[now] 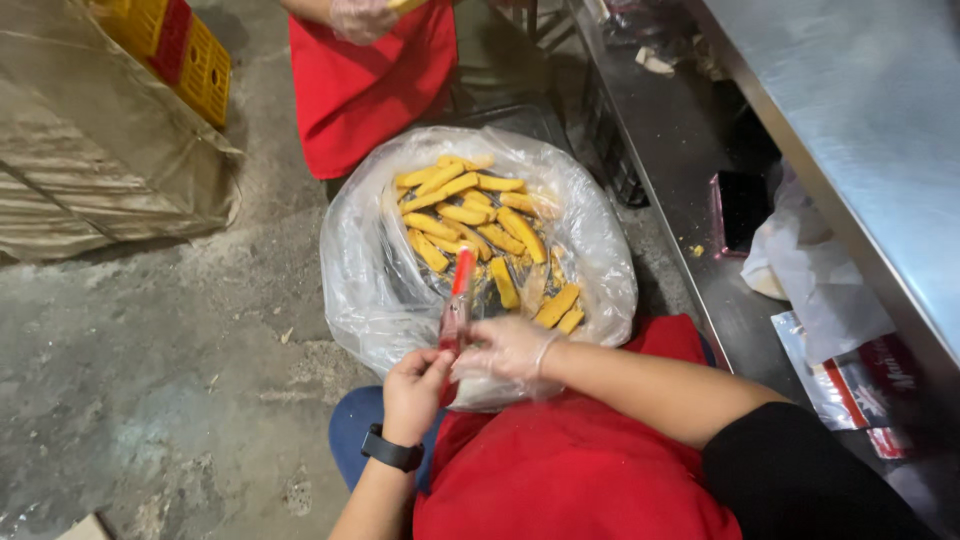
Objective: The person picks up several food items from a large plastic bin and places them into individual red and white plastic bags.
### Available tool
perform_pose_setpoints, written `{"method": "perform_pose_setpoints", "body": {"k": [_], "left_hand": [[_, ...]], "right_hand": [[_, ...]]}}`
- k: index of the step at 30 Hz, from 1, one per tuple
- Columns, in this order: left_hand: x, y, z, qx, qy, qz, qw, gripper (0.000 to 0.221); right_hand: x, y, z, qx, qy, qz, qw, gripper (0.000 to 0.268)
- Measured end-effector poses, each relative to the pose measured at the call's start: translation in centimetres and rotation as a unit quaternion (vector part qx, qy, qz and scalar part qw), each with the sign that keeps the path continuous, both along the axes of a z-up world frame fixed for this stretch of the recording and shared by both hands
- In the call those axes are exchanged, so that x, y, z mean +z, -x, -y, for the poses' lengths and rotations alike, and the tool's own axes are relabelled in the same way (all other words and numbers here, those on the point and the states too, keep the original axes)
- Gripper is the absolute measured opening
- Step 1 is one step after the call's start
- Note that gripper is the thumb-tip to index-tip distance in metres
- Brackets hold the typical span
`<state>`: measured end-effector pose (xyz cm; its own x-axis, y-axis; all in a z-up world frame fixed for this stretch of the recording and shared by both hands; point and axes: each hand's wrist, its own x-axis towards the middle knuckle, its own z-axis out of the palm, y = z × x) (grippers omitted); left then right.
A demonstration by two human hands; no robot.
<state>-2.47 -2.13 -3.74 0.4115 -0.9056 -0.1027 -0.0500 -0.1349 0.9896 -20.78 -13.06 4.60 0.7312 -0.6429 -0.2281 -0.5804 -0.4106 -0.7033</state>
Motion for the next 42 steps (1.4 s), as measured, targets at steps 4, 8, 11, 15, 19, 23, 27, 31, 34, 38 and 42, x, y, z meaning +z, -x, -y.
{"method": "perform_pose_setpoints", "body": {"k": [4, 8, 11, 15, 19, 23, 27, 31, 34, 38, 42], "left_hand": [[0.1, 1.9, 0.3, -0.099, 0.033, -0.035, 0.994, 0.009], [0.0, 2.9, 0.3, -0.131, 0.0, 0.012, 0.991, 0.008], [-0.7, 3.5, 0.1, -0.125, -0.015, 0.026, 0.992, 0.019], [-1.2, 3.6, 0.1, -0.144, -0.023, -0.03, 0.989, 0.024], [-1.7, 3.5, -0.1, -0.145, -0.033, -0.176, 0.973, 0.017], [-2.6, 3.1, 0.2, -0.107, 0.049, -0.137, 0.984, 0.009], [-0.7, 3.9, -0.5, -0.132, 0.088, -0.014, 0.987, 0.015], [3.0, 4.3, -1.0, -0.169, 0.021, 0.241, 0.955, 0.023], [4.3, 4.9, -1.1, -0.172, 0.011, 0.292, 0.941, 0.025], [4.6, 5.0, -1.1, -0.159, 0.029, 0.341, 0.926, 0.024], [4.4, 6.1, -2.0, -0.157, -0.001, 0.357, 0.921, 0.025]], "right_hand": [[-3.4, -0.3, -2.0, 0.039, -0.214, 0.231, 0.948, 0.032], [-6.5, 0.6, -1.0, 0.039, -0.24, 0.234, 0.941, 0.033], [-8.5, 1.5, -1.2, -0.047, -0.394, 0.262, 0.88, 0.03], [-9.9, 2.7, -0.5, -0.092, -0.379, 0.241, 0.888, 0.022], [-8.4, 3.0, -0.1, -0.05, -0.365, 0.227, 0.902, 0.02], [-6.4, 2.5, -0.7, 0.04, -0.244, 0.263, 0.933, 0.029], [-4.9, 2.0, -1.4, 0.082, 0.028, 0.176, 0.981, 0.019], [-1.5, 2.2, -2.3, 0.072, 0.152, -0.056, 0.984, 0.028], [-0.9, 2.0, -2.2, 0.041, 0.17, -0.061, 0.983, 0.021], [-3.8, 2.4, 0.0, 0.027, 0.234, -0.011, 0.972, 0.018], [-5.3, 3.6, 2.8, -0.049, 0.246, -0.13, 0.959, 0.02]]}}
